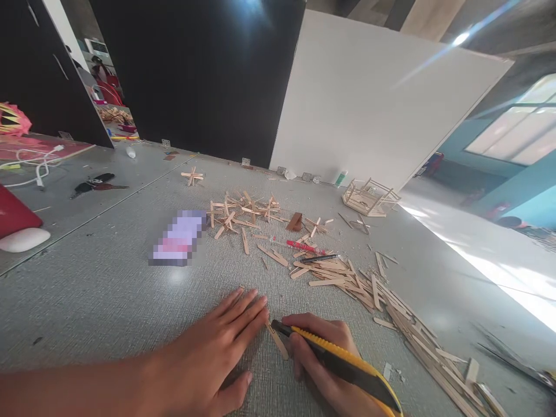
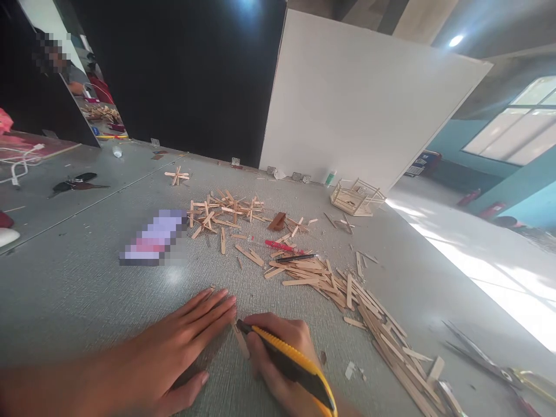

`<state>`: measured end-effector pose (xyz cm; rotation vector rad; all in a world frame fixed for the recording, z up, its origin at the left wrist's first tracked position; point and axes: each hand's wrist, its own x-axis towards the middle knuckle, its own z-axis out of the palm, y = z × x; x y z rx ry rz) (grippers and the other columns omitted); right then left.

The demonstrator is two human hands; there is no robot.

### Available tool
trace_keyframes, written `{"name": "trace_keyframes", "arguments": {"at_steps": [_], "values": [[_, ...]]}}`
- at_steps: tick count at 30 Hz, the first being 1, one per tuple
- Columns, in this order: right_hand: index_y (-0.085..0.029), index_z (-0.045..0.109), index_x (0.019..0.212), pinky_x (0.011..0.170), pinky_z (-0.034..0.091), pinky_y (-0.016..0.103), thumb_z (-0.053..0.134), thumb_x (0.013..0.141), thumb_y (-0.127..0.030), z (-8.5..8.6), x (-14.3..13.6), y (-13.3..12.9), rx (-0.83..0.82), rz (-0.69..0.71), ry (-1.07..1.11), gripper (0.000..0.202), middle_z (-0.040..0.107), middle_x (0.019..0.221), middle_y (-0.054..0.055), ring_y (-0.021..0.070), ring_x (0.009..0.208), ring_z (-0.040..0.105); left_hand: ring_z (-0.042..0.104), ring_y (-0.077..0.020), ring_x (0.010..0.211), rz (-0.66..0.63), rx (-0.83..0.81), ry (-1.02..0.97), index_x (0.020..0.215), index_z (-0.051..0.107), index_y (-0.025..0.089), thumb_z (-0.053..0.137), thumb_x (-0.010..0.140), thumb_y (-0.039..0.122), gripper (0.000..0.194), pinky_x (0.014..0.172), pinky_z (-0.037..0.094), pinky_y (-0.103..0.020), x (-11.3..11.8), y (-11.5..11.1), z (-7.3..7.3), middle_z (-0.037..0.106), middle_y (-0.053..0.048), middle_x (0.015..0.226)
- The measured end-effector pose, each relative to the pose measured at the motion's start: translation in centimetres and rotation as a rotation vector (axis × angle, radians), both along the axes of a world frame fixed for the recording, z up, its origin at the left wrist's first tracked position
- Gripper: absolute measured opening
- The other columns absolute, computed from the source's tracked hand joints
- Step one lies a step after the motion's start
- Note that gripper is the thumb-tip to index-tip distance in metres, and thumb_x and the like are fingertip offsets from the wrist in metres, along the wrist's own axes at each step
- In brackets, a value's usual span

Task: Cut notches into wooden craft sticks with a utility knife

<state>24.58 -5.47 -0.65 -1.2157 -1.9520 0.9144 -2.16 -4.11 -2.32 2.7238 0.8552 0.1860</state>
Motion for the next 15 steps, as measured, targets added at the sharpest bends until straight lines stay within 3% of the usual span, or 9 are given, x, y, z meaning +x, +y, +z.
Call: {"name": "trace_keyframes", "arguments": {"at_steps": [8,15], "values": [[-0.022,0.073,0.112,0.058,0.054,0.023,0.057,0.106,-0.038,-0.73,0.22,0.37,0.038,0.047,0.046,0.023,0.072,0.059,-0.003,0.0141,0.049,0.067,0.012,-0.034,0.162,-0.008,-0.009,-0.021,0.172,0.001,0.022,0.058,0.097,0.026,0.094,0.134,0.011,-0.05,0.11,0.04,0.25,0.004,-0.008,0.176],[-0.021,0.073,0.107,0.059,0.052,0.023,0.054,0.107,-0.04,-0.11,-0.06,0.24,-0.019,0.029,-0.002,0.027,0.071,0.058,-0.002,0.0137,0.05,0.066,0.01,-0.0356,0.162,-0.01,-0.035,0.058,0.172,0.009,0.019,0.057,0.098,0.027,0.088,0.133,0.012,-0.054,0.12,0.03,0.73,0.004,-0.011,0.176]]}}
